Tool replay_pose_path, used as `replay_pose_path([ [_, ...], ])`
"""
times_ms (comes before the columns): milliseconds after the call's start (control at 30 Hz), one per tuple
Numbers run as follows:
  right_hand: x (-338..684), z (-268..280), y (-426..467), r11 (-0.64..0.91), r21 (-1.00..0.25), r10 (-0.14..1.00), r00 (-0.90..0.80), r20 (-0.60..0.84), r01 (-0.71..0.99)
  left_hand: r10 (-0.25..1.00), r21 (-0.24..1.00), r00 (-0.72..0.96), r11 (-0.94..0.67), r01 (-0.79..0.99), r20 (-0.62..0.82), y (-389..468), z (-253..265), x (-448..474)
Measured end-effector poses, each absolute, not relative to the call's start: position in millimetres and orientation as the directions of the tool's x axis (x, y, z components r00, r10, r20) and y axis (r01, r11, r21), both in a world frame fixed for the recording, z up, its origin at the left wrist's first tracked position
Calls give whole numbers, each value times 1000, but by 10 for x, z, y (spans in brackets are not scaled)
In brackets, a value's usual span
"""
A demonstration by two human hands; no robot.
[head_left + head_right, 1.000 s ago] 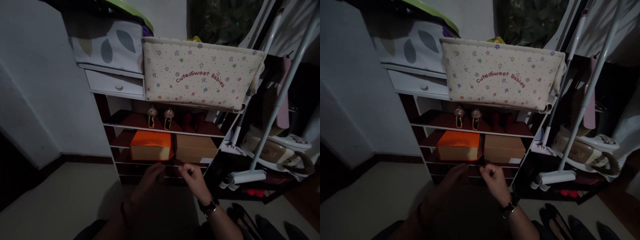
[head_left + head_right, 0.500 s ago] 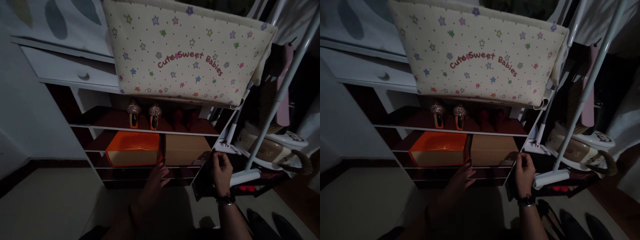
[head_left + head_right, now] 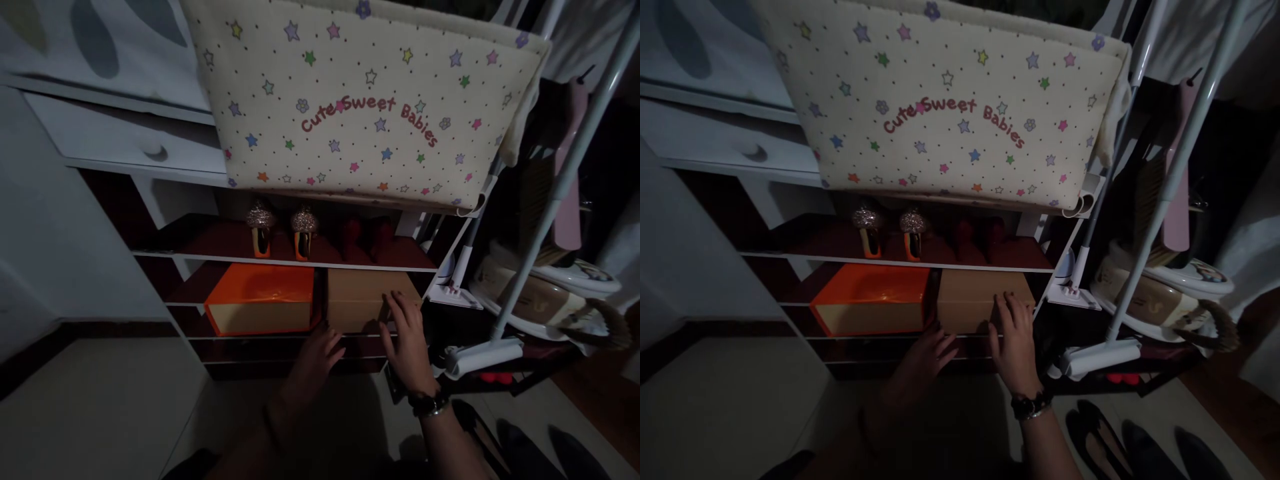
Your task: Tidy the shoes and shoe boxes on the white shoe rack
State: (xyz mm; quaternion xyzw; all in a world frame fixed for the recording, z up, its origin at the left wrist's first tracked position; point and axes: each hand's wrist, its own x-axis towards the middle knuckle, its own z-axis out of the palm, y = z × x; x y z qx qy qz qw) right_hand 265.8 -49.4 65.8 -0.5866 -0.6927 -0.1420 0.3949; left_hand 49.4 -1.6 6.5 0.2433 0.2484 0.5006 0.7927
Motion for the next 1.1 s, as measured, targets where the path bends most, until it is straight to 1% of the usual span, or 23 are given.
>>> replay_pose_path([
  [133, 2640, 644, -522, 250, -236, 691, -2, 723, 939, 907, 610, 398, 393, -688, -135, -3, -86, 467],
  [267, 2636, 624, -542, 238, -203, 680, -14, 733, 950, 899, 610, 423, 400, -684, -115, -36, -122, 422],
  [500, 2612, 623, -554, 237, -201, 689, -19, 724, 951, 904, 614, 414, 389, -687, -110, -22, -82, 413],
  [700, 2580, 633, -559, 188, -149, 694, -24, 720, 971, 916, 610, 387, 368, -702, -107, 13, -176, 432],
  [833, 2559, 687, -584, 144, -58, 726, -66, 685, 988, 920, 626, 384, 345, -700, -77, -25, -162, 450],
  [1000, 2480, 694, -605, 177, 89, 770, -194, 608, 980, 889, 619, 422, 436, -653, -180, -122, -30, 541],
  [1100, 2462, 591, -568, 171, 150, 756, -227, 614, 974, 885, 619, 434, 438, -652, -168, -171, -31, 605],
])
